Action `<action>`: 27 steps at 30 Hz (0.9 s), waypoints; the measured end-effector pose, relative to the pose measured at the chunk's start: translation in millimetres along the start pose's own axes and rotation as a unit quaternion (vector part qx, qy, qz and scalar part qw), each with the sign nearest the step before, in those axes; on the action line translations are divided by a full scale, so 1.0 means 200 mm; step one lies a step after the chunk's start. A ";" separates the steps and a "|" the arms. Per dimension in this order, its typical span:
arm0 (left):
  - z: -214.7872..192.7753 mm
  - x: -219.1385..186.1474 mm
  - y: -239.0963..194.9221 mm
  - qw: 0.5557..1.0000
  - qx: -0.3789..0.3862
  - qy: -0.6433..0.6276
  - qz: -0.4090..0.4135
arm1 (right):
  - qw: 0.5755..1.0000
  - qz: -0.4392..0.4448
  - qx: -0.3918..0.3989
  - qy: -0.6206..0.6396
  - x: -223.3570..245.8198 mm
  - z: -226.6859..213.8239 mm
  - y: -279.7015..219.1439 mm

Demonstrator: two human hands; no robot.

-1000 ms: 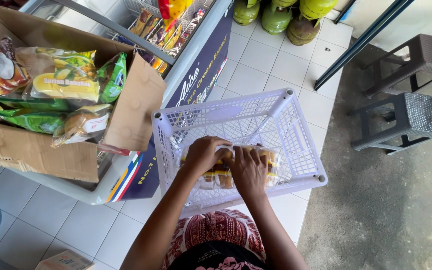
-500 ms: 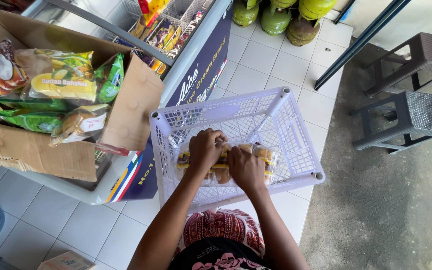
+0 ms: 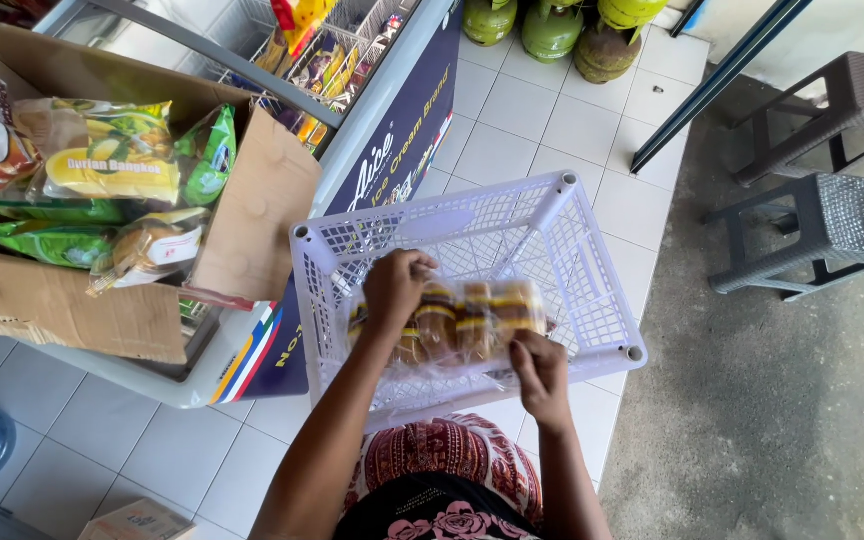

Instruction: Picking up packaged bread from a box, wiping them with a rag, and placing them into a white plastic crate.

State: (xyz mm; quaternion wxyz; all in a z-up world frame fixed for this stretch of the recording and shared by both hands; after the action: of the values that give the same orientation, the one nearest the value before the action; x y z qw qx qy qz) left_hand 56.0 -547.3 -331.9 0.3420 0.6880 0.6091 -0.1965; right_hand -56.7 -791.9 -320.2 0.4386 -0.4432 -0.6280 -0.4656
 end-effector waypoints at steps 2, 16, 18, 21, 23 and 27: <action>-0.05 0.00 0.02 1.000 -0.008 -0.016 -0.017 | 0.997 -0.013 -0.032 0.068 -0.12 -0.09 -0.06; 0.12 -0.49 0.13 0.961 0.111 -0.060 0.245 | 0.960 0.120 -0.185 -0.172 0.16 -0.15 0.13; 0.22 -0.41 0.16 0.959 0.100 -0.016 0.264 | 0.916 0.181 -0.169 -0.316 0.19 -0.09 0.17; 0.25 -0.38 0.18 0.951 0.079 0.070 0.291 | 0.860 0.193 -0.136 -0.452 0.16 -0.02 0.18; 0.26 -0.34 0.22 0.944 0.071 0.112 0.304 | 0.870 0.146 -0.131 -0.453 0.18 0.00 0.18; 0.22 -0.17 0.38 0.984 0.048 0.077 0.155 | 0.924 0.036 -0.133 -0.357 0.29 -0.07 0.09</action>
State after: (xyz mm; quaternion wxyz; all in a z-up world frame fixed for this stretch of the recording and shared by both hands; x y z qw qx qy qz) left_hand 130.7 -604.6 -320.2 0.2875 0.8028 0.5092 -0.1166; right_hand -49.7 -794.5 -259.0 0.1385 -0.6565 -0.6591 -0.3397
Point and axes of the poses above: each hand's wrist, its own y-axis towards the middle knuckle, its own z-axis out of the palm, x = y × z, the point moved 6 cm from there along y, towards the middle knuckle, and after that the axes turned 11 degrees about z, right-handed, at the moved point
